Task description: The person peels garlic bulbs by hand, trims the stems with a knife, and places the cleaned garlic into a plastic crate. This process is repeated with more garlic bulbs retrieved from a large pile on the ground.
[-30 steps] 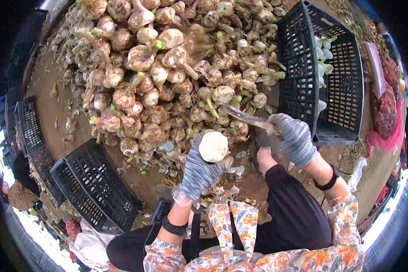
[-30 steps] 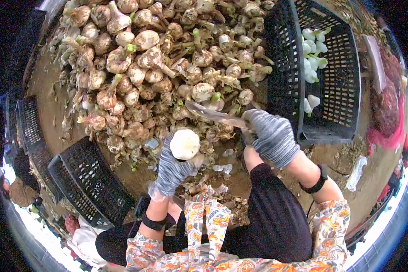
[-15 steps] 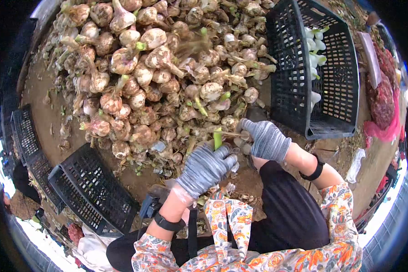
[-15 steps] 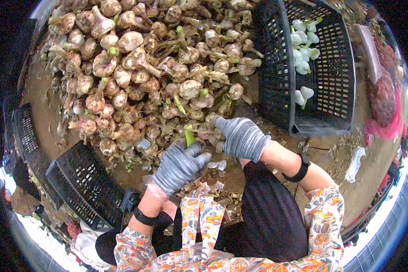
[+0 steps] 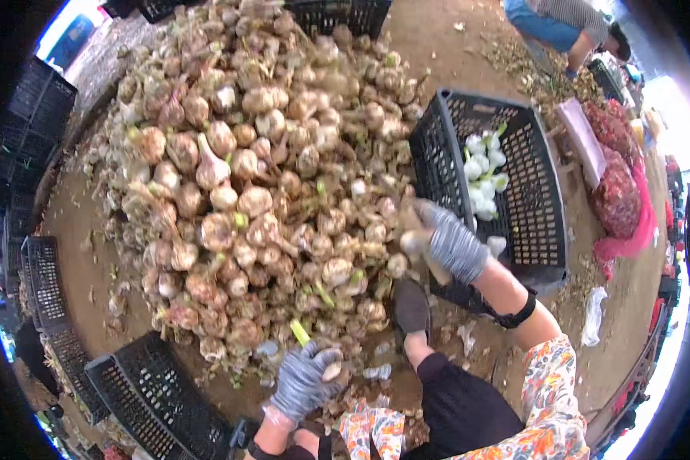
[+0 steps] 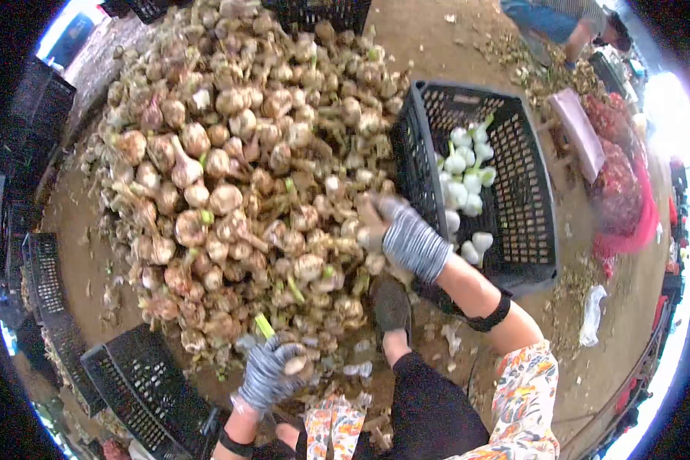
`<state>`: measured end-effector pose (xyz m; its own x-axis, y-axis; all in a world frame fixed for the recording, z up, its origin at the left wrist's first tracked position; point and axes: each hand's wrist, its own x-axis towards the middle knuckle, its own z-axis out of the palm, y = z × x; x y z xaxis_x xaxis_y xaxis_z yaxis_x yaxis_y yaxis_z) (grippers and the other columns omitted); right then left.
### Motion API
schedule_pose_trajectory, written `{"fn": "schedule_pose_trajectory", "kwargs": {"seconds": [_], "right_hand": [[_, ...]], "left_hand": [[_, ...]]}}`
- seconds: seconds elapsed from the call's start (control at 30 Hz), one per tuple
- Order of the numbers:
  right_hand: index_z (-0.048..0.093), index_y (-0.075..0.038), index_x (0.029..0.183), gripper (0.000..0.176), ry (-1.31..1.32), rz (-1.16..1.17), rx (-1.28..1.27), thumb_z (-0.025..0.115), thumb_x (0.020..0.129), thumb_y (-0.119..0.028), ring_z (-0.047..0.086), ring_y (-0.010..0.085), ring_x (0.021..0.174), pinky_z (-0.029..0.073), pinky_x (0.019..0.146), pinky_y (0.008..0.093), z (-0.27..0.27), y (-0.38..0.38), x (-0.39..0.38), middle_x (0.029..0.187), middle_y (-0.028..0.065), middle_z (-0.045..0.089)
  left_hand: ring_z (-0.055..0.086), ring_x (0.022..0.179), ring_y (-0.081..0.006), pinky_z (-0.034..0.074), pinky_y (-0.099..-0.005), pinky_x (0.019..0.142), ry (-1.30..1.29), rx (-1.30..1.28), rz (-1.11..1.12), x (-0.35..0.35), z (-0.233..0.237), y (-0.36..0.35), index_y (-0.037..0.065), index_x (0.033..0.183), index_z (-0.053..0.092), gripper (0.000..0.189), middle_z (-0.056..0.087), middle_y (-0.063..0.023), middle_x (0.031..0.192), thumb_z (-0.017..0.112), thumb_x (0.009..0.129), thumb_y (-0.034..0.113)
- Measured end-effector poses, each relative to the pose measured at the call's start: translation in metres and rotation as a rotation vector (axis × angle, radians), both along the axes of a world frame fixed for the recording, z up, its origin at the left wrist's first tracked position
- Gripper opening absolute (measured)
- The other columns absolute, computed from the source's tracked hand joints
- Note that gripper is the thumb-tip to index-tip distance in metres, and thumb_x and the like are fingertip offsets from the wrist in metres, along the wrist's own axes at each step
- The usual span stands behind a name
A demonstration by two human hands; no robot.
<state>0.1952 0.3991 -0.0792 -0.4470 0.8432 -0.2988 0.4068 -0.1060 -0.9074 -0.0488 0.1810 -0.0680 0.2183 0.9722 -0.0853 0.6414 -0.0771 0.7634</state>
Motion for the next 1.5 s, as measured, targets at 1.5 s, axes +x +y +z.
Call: {"fn": "schedule_pose_trajectory", "kwargs": {"seconds": [1.5], "right_hand": [[0.038,-0.008,0.127,0.076,-0.103,0.517,0.186,0.07,0.065,-0.039,0.057,0.0316,0.089,0.047,0.074,0.0354,0.051,-0.091,-0.043,0.109,0.0213,0.05]], "left_hand": [[0.054,0.098,-0.0213,0.047,-0.0342,0.083,-1.58,-0.668,0.787,0.06,0.017,0.035,0.002,0.12,0.042,0.066,0.052,-0.0105,0.113,0.04,0.083,0.058]]}}
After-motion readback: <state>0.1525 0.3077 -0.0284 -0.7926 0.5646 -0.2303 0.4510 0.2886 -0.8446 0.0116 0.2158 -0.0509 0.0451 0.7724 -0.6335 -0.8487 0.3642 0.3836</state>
